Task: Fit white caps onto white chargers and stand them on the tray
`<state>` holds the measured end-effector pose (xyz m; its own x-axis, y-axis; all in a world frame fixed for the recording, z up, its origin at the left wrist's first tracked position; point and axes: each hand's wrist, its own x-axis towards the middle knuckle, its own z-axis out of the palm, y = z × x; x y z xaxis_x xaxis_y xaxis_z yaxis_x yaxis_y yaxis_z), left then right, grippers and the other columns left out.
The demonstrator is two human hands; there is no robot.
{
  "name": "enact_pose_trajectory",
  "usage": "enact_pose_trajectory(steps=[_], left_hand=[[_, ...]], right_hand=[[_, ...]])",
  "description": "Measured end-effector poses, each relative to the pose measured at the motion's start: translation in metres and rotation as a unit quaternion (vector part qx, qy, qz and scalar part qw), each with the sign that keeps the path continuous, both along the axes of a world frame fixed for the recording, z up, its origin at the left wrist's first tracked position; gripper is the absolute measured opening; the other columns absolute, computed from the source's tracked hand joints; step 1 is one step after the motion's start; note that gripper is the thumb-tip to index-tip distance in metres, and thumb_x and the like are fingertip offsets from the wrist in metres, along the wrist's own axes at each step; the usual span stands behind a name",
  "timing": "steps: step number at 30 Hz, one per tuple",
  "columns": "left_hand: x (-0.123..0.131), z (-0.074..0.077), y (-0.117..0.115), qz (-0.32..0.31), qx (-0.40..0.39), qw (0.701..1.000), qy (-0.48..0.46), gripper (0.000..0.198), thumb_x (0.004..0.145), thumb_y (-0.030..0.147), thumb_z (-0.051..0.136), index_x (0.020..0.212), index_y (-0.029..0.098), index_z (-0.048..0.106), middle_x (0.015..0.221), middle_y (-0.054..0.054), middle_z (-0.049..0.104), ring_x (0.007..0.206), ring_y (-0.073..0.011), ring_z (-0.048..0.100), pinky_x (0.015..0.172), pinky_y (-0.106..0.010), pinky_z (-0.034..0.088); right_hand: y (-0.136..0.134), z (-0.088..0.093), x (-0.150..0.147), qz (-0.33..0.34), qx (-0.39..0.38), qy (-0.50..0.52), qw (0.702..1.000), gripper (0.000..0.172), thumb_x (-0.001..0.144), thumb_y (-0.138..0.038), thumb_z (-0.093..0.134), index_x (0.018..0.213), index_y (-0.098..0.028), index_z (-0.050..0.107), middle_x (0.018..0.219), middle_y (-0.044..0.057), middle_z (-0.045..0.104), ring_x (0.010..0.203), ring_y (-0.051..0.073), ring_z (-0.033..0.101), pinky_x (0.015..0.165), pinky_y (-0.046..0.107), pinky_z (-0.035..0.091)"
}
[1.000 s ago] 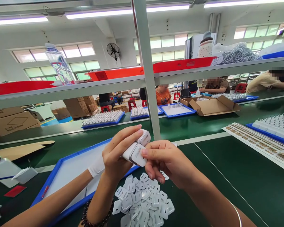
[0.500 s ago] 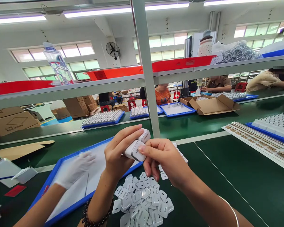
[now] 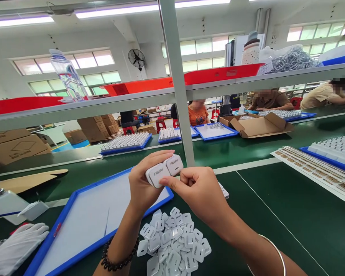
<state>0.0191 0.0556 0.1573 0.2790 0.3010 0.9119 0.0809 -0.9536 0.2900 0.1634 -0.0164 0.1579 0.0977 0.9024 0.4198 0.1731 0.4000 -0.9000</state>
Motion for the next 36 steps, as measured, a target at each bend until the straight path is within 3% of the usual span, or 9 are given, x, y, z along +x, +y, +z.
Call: enact_pose_trajectory(steps=[5, 9, 12, 16, 22, 24, 27, 31, 36], left_hand=[[0.005, 0.001, -0.003, -0.074, -0.099, 0.992, -0.02, 0.031, 0.074, 0.027, 0.082, 0.102, 0.018, 0.073, 0.107, -0.01, 0.076, 0.099, -0.0227, 0.072, 0.085, -0.034, 0.061], [0.011, 0.002, -0.01, -0.098, -0.095, 0.991, -0.003, 0.022, 0.079, 0.02, 0.075, 0.1, 0.017, 0.072, 0.105, -0.009, 0.076, 0.097, -0.0214, 0.073, 0.084, -0.032, 0.061], [0.016, 0.002, -0.016, -0.093, -0.086, 0.992, -0.016, 0.022, 0.078, 0.013, 0.072, 0.099, 0.017, 0.072, 0.105, -0.008, 0.077, 0.096, -0.0198, 0.073, 0.081, -0.028, 0.061], [0.02, 0.002, -0.024, -0.073, -0.086, 0.993, -0.028, 0.026, 0.076, 0.01, 0.069, 0.1, 0.018, 0.072, 0.104, -0.006, 0.077, 0.095, -0.0203, 0.073, 0.079, -0.028, 0.061], [-0.004, 0.007, -0.002, 0.022, -0.15, 0.986, 0.074, 0.032, 0.075, 0.012, 0.068, 0.107, 0.017, 0.071, 0.105, -0.006, 0.076, 0.088, -0.0209, 0.073, 0.073, -0.028, 0.06], [-0.024, 0.009, 0.014, 0.199, -0.152, 0.945, 0.21, 0.033, 0.078, 0.01, 0.066, 0.11, 0.02, 0.07, 0.111, -0.006, 0.075, 0.099, -0.0221, 0.071, 0.083, -0.03, 0.058], [-0.05, 0.004, 0.037, 0.435, -0.197, 0.757, 0.446, 0.029, 0.083, 0.004, 0.06, 0.107, 0.017, 0.069, 0.112, -0.012, 0.072, 0.108, -0.0281, 0.068, 0.089, -0.038, 0.055], [-0.05, -0.018, 0.056, 0.458, -0.255, 0.657, 0.541, 0.02, 0.09, 0.023, 0.064, 0.106, 0.011, 0.066, 0.109, -0.011, 0.068, 0.101, -0.024, 0.067, 0.088, -0.043, 0.056], [-0.019, -0.037, 0.053, 0.413, -0.253, 0.643, 0.594, 0.032, 0.093, 0.033, 0.06, 0.119, 0.014, 0.06, 0.12, -0.01, 0.062, 0.105, -0.0223, 0.063, 0.09, -0.044, 0.055]], right_hand=[[0.005, -0.004, 0.0, -0.067, 0.077, 0.088, 0.991, 0.03, 0.078, -0.045, 0.076, 0.077, -0.022, 0.057, 0.075, 0.0, 0.053, 0.071, 0.016, 0.05, 0.059, 0.026, 0.042], [0.011, -0.005, -0.002, 0.099, -0.001, 0.19, 0.977, 0.07, 0.071, -0.039, 0.081, 0.129, -0.032, 0.043, 0.12, 0.005, 0.056, 0.107, 0.023, 0.057, 0.084, 0.032, 0.051], [0.01, -0.005, -0.008, 0.187, -0.037, 0.218, 0.957, 0.05, 0.078, -0.039, 0.075, 0.12, -0.026, 0.051, 0.106, 0.004, 0.061, 0.095, 0.02, 0.06, 0.08, 0.03, 0.052], [0.006, -0.007, -0.017, 0.137, 0.024, 0.221, 0.965, 0.038, 0.075, -0.035, 0.078, 0.104, -0.024, 0.055, 0.097, 0.001, 0.06, 0.089, 0.018, 0.06, 0.077, 0.028, 0.053], [0.021, -0.014, -0.01, 0.195, -0.066, 0.184, 0.961, 0.099, 0.063, -0.031, 0.088, 0.139, -0.034, 0.026, 0.124, 0.007, 0.056, 0.099, 0.022, 0.065, 0.083, 0.035, 0.056], [0.029, -0.016, -0.003, 0.235, -0.117, 0.149, 0.953, 0.102, 0.066, -0.035, 0.087, 0.143, -0.036, 0.02, 0.142, 0.013, 0.042, 0.103, 0.023, 0.066, 0.086, 0.04, 0.056], [0.037, -0.015, 0.008, 0.231, -0.151, 0.1, 0.956, 0.082, 0.075, -0.039, 0.08, 0.14, -0.031, 0.031, 0.147, 0.016, 0.036, 0.105, 0.024, 0.066, 0.09, 0.044, 0.054], [0.037, -0.011, 0.021, 0.204, -0.127, 0.068, 0.968, 0.057, 0.082, -0.041, 0.073, 0.13, -0.027, 0.047, 0.143, 0.014, 0.044, 0.112, 0.026, 0.064, 0.091, 0.043, 0.054], [0.031, -0.003, 0.036, 0.189, -0.098, 0.061, 0.975, 0.046, 0.084, -0.041, 0.071, 0.124, -0.026, 0.055, 0.138, 0.012, 0.05, 0.111, 0.026, 0.064, 0.089, 0.041, 0.054]])
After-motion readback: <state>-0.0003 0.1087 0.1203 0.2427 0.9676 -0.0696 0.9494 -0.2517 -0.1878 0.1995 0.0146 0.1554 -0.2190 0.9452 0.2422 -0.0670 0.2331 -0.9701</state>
